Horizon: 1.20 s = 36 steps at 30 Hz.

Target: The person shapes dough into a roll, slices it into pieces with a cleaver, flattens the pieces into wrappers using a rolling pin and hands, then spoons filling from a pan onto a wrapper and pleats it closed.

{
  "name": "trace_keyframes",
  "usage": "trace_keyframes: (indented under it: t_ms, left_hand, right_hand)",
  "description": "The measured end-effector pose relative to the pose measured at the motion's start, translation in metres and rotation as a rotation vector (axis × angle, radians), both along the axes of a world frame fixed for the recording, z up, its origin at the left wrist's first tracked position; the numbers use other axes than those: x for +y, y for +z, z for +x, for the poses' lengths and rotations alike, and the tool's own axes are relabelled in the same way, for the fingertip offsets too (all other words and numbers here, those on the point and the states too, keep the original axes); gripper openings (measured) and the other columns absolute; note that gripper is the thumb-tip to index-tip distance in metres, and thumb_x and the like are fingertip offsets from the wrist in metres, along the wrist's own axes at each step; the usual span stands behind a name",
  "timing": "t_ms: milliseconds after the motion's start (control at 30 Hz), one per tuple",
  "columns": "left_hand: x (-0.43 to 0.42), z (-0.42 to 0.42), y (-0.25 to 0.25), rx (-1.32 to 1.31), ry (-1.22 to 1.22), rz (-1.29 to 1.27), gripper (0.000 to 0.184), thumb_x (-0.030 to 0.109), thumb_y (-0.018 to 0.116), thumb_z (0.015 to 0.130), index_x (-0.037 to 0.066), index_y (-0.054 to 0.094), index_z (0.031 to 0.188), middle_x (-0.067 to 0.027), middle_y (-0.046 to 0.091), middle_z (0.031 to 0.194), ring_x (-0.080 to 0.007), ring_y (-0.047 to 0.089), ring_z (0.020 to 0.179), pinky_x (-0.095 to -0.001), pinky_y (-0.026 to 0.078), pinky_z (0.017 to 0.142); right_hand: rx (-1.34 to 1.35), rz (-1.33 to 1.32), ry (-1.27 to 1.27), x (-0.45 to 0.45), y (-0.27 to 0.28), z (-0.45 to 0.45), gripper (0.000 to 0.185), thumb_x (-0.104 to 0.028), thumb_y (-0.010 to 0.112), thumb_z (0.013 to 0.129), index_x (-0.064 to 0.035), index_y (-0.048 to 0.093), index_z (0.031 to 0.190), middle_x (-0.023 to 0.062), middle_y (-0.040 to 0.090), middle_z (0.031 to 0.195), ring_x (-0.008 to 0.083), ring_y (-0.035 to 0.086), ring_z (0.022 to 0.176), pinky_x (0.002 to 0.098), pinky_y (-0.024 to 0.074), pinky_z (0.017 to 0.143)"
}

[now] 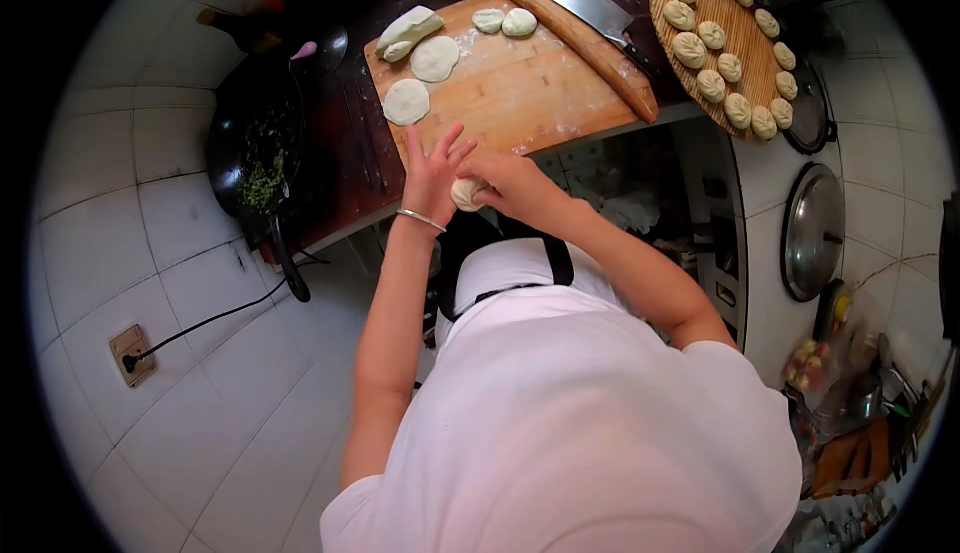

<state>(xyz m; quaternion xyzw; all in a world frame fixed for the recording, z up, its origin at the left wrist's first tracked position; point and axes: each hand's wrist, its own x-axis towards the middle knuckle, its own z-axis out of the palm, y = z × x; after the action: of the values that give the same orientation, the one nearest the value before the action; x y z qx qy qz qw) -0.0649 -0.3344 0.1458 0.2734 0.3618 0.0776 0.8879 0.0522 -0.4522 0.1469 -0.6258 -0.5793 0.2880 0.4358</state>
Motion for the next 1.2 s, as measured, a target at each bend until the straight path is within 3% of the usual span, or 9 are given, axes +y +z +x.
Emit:
trace_keyframes:
  t_ms: [133,200,367,467,800,900,1033,1133,1200]
  left_hand:
    - [0.020,0.003,-0.056,0.016,0.002,-0.062,0.101,0.082,0.029,0.081,0.004,0.024,0.146,-0.0224,0.025,0.147,-0.0336,0.035,0.132,-0.0429,0.031,0.108]
    - [0.038,0.014,-0.067,0.231,0.093,0.113,0.081,0.069,0.040,0.086,0.004,0.040,0.135,-0.0168,0.041,0.133,-0.0310,0.044,0.122,-0.0411,0.039,0.100]
    - [0.113,0.027,-0.141,0.418,0.175,0.661,0.060,0.053,0.063,0.081,0.005,0.056,0.117,-0.0150,0.050,0.130,-0.0314,0.043,0.123,-0.0424,0.037,0.100]
    - [0.138,0.035,-0.141,0.978,0.120,1.267,0.065,0.039,0.079,0.064,0.009,0.057,0.116,-0.0153,0.052,0.123,-0.0379,0.045,0.116,-0.0454,0.037,0.100]
    - [0.153,0.024,-0.156,1.097,0.060,1.268,0.076,0.037,0.084,0.058,0.012,0.052,0.122,-0.0149,0.050,0.123,-0.0375,0.049,0.113,-0.0436,0.040,0.098]
    - [0.155,0.008,-0.159,1.118,0.028,1.196,0.071,0.040,0.084,0.058,0.009,0.056,0.116,-0.0153,0.060,0.106,-0.0325,0.058,0.097,-0.0394,0.047,0.089]
    - [0.140,-0.016,-0.162,1.078,0.060,1.129,0.051,0.028,0.084,0.061,0.008,0.060,0.100,-0.0070,0.063,0.078,-0.0229,0.062,0.075,-0.0337,0.051,0.073]
    - [0.127,-0.040,-0.184,0.787,0.121,1.067,0.031,0.011,0.078,0.073,0.006,0.053,0.092,0.0012,0.055,0.079,-0.0063,0.052,0.074,-0.0225,0.046,0.068]
    - [0.115,-0.050,-0.186,0.539,0.251,0.940,0.029,0.009,0.075,0.075,0.005,0.051,0.091,-0.0011,0.056,0.083,-0.0102,0.054,0.078,-0.0245,0.047,0.071]
  right_hand:
    - [0.566,-0.366,0.030,0.009,-0.056,0.023,0.039,-0.006,0.072,0.076,-0.0012,0.060,0.113,0.0093,0.066,0.101,0.0162,0.064,0.086,0.0277,0.0510,0.076]
    - [0.872,-0.519,-0.090,0.016,-0.077,0.050,0.037,-0.011,0.072,0.078,0.0010,0.061,0.110,0.0082,0.066,0.097,0.0150,0.063,0.085,0.0277,0.0522,0.073]
    - [0.582,-0.434,-0.306,0.082,-0.105,0.126,0.035,-0.012,0.073,0.075,0.0006,0.063,0.106,0.0070,0.066,0.090,0.0120,0.061,0.071,0.0252,0.0511,0.061]
    - [0.516,-0.363,-0.363,0.146,-0.115,0.150,0.032,-0.011,0.074,0.074,0.0010,0.064,0.103,0.0069,0.067,0.089,0.0115,0.061,0.070,0.0258,0.0509,0.058]
    - [0.373,-0.734,-0.214,0.178,-0.138,0.159,0.034,-0.013,0.075,0.074,-0.0002,0.063,0.103,0.0072,0.065,0.090,0.0125,0.061,0.075,0.0251,0.0519,0.059]
    - [0.234,-0.710,-0.295,0.148,-0.122,0.156,0.031,-0.013,0.076,0.067,-0.0027,0.066,0.094,0.0103,0.067,0.080,0.0156,0.064,0.064,0.0274,0.0528,0.056]
    - [0.069,-0.608,-0.355,0.147,-0.123,0.162,0.038,-0.009,0.074,0.069,-0.0007,0.063,0.104,0.0093,0.065,0.091,0.0166,0.062,0.077,0.0274,0.0518,0.067]
    - [-0.043,-0.585,-0.166,0.162,-0.128,0.146,0.034,-0.009,0.074,0.068,-0.0039,0.065,0.101,0.0081,0.066,0.089,0.0167,0.062,0.080,0.0298,0.0514,0.070]
    - [0.047,-0.658,0.072,0.170,-0.134,0.137,0.039,-0.017,0.079,0.061,-0.0071,0.067,0.096,0.0119,0.068,0.094,0.0246,0.065,0.087,0.0328,0.0517,0.076]
